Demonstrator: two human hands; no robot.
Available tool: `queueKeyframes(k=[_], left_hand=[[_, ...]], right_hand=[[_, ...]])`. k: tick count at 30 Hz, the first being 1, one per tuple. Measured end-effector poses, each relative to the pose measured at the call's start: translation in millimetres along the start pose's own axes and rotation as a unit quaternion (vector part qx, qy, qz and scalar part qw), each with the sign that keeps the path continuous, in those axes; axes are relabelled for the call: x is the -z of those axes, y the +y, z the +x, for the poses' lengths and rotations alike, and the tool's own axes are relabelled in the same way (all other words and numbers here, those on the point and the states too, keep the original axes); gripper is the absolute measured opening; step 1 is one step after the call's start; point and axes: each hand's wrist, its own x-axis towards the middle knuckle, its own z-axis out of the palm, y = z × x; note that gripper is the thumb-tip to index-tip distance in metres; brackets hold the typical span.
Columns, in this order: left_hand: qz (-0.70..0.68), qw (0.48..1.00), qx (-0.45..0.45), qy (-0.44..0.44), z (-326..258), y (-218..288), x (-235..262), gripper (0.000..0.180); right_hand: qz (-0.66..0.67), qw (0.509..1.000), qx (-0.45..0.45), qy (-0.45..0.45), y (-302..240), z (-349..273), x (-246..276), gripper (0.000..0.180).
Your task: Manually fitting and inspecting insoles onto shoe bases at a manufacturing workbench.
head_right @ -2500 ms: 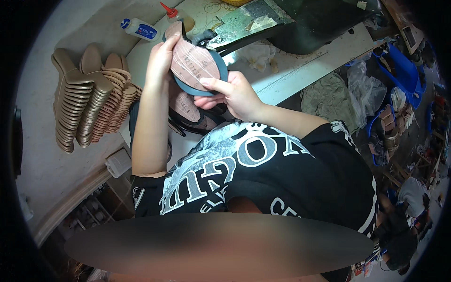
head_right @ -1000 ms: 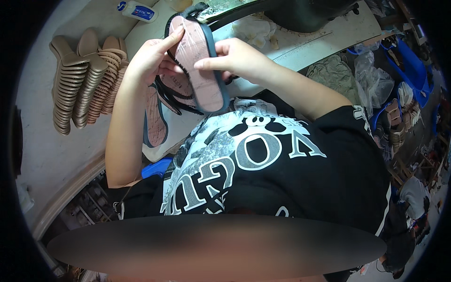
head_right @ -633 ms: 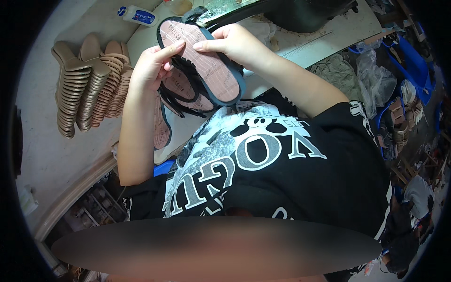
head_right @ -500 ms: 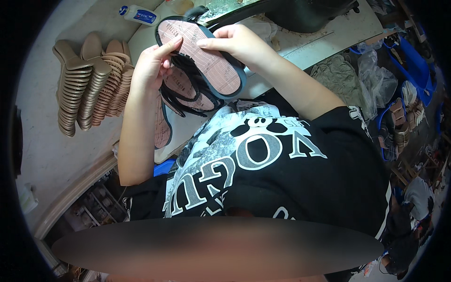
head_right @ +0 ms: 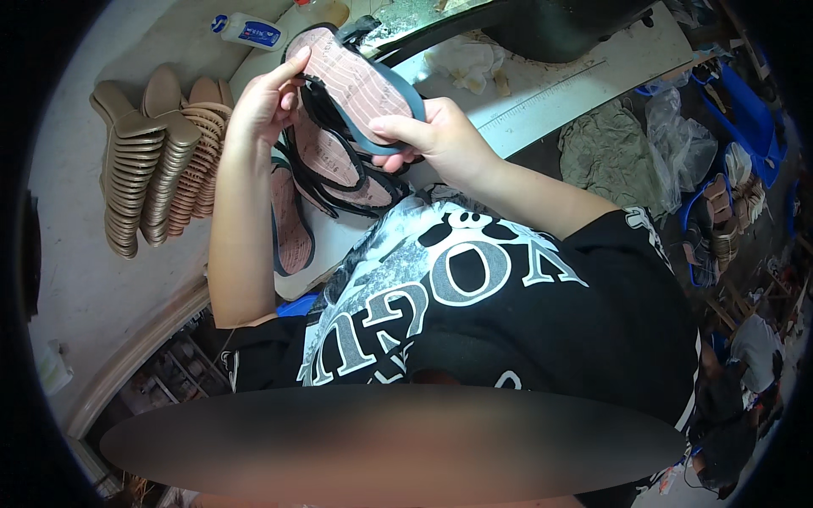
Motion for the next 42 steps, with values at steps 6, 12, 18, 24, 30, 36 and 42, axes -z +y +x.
queueKeyframes(k=[6,12,18,24,30,36,42], left_hand=[[0.135,0.990,-0.010,-0.029,31,18,22,0.056],[0.351,0.808,-0.462,-0.103,60,40,23,0.060],[0.443,0.797,-0.338,-0.233,56,64,9,0.039],[0.441,0.824,-0.244,-0.259,42,67,12,0.031],[0.409,0.858,-0.167,-0.261,12,63,4,0.023],[0.347,0.902,-0.078,-0.245,-4,46,3,0.022],[0.242,0.939,-0.056,-0.239,-8,23,4,0.030]], right_hand=[[0.078,0.996,0.028,0.029,-7,25,-20,0.027],[0.054,0.997,0.049,0.036,-4,49,-21,0.027],[0.073,0.996,0.016,0.056,-18,48,-28,0.038],[0.065,0.996,-0.046,0.041,-26,46,-20,0.037],[0.052,0.998,-0.016,0.020,-28,45,-13,0.033],[0.039,0.999,-0.022,0.013,-29,47,-5,0.033],[0.034,0.999,-0.030,0.016,-33,49,-9,0.029]])
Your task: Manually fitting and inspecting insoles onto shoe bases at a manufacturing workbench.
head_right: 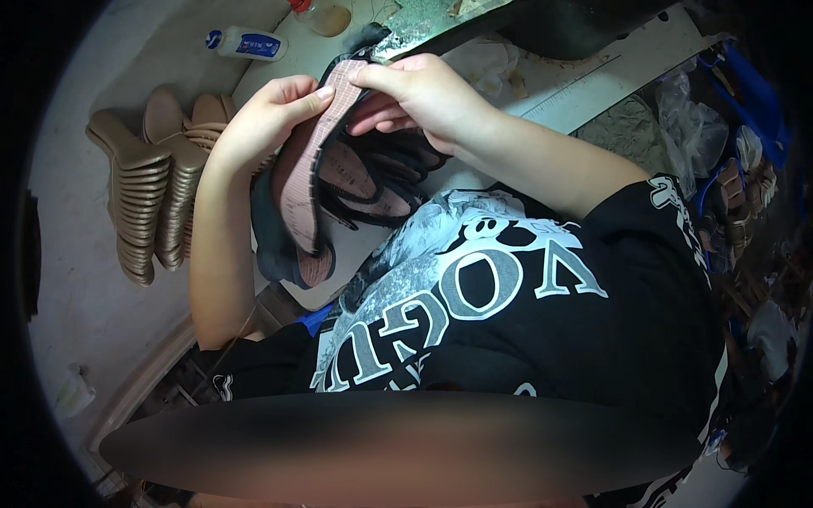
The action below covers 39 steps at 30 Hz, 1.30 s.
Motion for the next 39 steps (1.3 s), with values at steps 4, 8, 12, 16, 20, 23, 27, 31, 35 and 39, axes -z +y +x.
queueKeyframes(k=[4,8,12,16,20,23,27,31,35,39], left_hand=[[0.001,0.999,0.052,-0.001,-3,5,-12,0.037],[-0.064,0.995,0.070,0.008,-10,14,-30,0.042],[-0.047,0.997,0.059,0.034,-9,7,-39,0.040],[-0.043,0.991,0.031,0.121,-23,-3,-25,0.040],[-0.049,0.983,-0.010,0.176,-21,-18,-21,0.028],[-0.053,0.981,-0.036,0.183,-10,-22,-20,0.021],[-0.033,0.985,0.025,0.169,-10,-1,-10,0.025],[-0.067,0.982,0.053,0.170,-2,-1,-8,0.030],[-0.075,0.982,0.019,0.172,-1,-9,-11,0.037],[-0.111,0.975,0.038,0.188,0,-4,-15,0.039]], right_hand=[[-0.003,1.000,0.005,0.011,3,4,8,0.025],[0.024,0.998,0.042,-0.028,9,-1,6,0.024],[0.037,0.997,0.053,-0.035,18,0,17,0.024],[0.054,0.998,0.031,-0.011,26,-1,-13,0.025],[0.074,0.997,-0.013,-0.030,32,0,-35,0.027],[0.117,0.992,-0.026,-0.036,27,-5,-43,0.026],[0.116,0.993,-0.021,-0.006,22,-2,-44,0.024],[0.097,0.995,-0.021,0.005,18,3,-34,0.025],[0.052,0.986,-0.068,-0.146,4,-5,-17,0.033],[-0.261,0.954,-0.013,-0.148,-7,-25,15,0.044]])
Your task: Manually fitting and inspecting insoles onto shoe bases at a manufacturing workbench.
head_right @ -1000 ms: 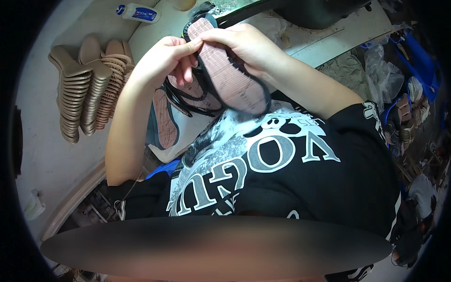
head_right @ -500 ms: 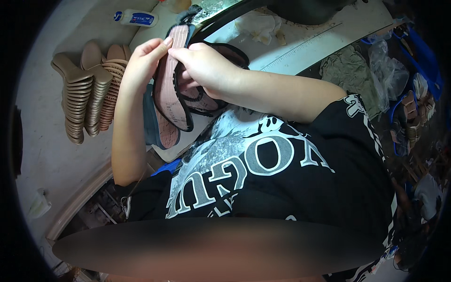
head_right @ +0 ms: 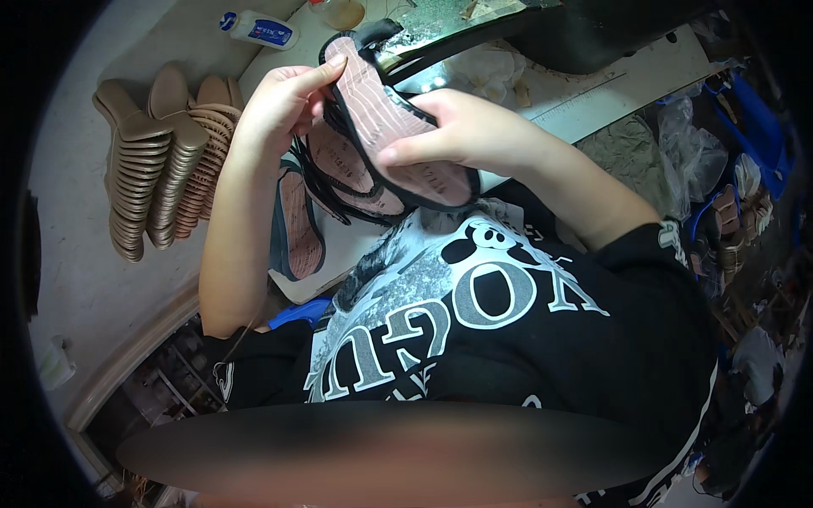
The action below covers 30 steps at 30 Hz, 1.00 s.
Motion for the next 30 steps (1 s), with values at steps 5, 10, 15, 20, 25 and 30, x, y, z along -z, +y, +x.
queueKeyframes(k=[5,10,15,20,25,30], left_hand=[[-0.011,1.000,-0.019,-0.014,13,-1,6,0.039],[-0.023,0.997,-0.046,0.052,36,-6,10,0.038],[-0.073,0.985,-0.126,0.088,26,-11,10,0.036],[-0.362,0.919,-0.150,0.031,-24,-37,-6,0.023],[-0.483,0.829,-0.281,-0.002,-69,-57,-25,0.020],[-0.468,0.796,-0.381,-0.040,-93,-72,-32,0.032]], right_hand=[[0.161,0.980,0.024,0.111,7,-6,1,0.032],[0.192,0.974,0.039,0.112,10,21,5,0.028],[0.244,0.957,0.058,0.149,5,35,-26,0.028],[0.056,0.994,0.098,-0.012,20,12,-54,0.028],[-0.013,0.998,0.037,-0.048,26,8,-62,0.029],[-0.048,0.994,0.054,-0.085,29,1,-72,0.026]])
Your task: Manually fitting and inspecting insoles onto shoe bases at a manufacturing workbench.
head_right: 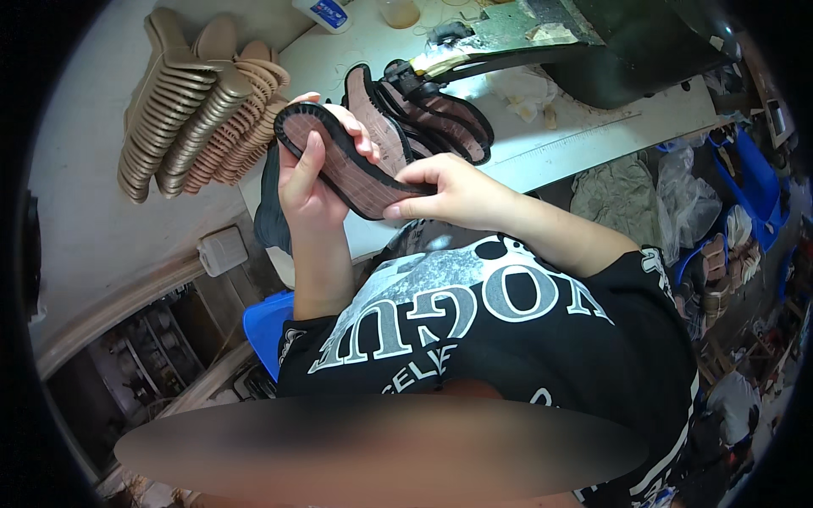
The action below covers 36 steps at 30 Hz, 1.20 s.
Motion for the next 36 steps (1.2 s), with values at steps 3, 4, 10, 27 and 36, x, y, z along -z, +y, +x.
queueKeyframes(k=[3,4,10,27,36], left_hand=[[-0.017,0.999,-0.033,-0.022,-13,0,11,0.036],[-0.034,0.998,-0.046,-0.029,-17,2,13,0.035],[0.098,0.983,-0.133,-0.078,-40,17,17,0.033],[0.832,0.445,0.097,0.318,-145,-4,91,0.050],[0.800,0.514,-0.002,0.310,-142,26,83,0.019]], right_hand=[[-0.047,0.999,0.014,-0.020,7,-3,-6,0.026],[-0.128,0.989,0.070,-0.031,8,-2,-5,0.026],[-0.247,0.961,0.125,-0.018,19,3,-11,0.028],[-0.482,0.874,0.010,0.064,40,50,-9,0.079],[-0.290,0.952,0.072,0.063,2,33,-5,0.041]])
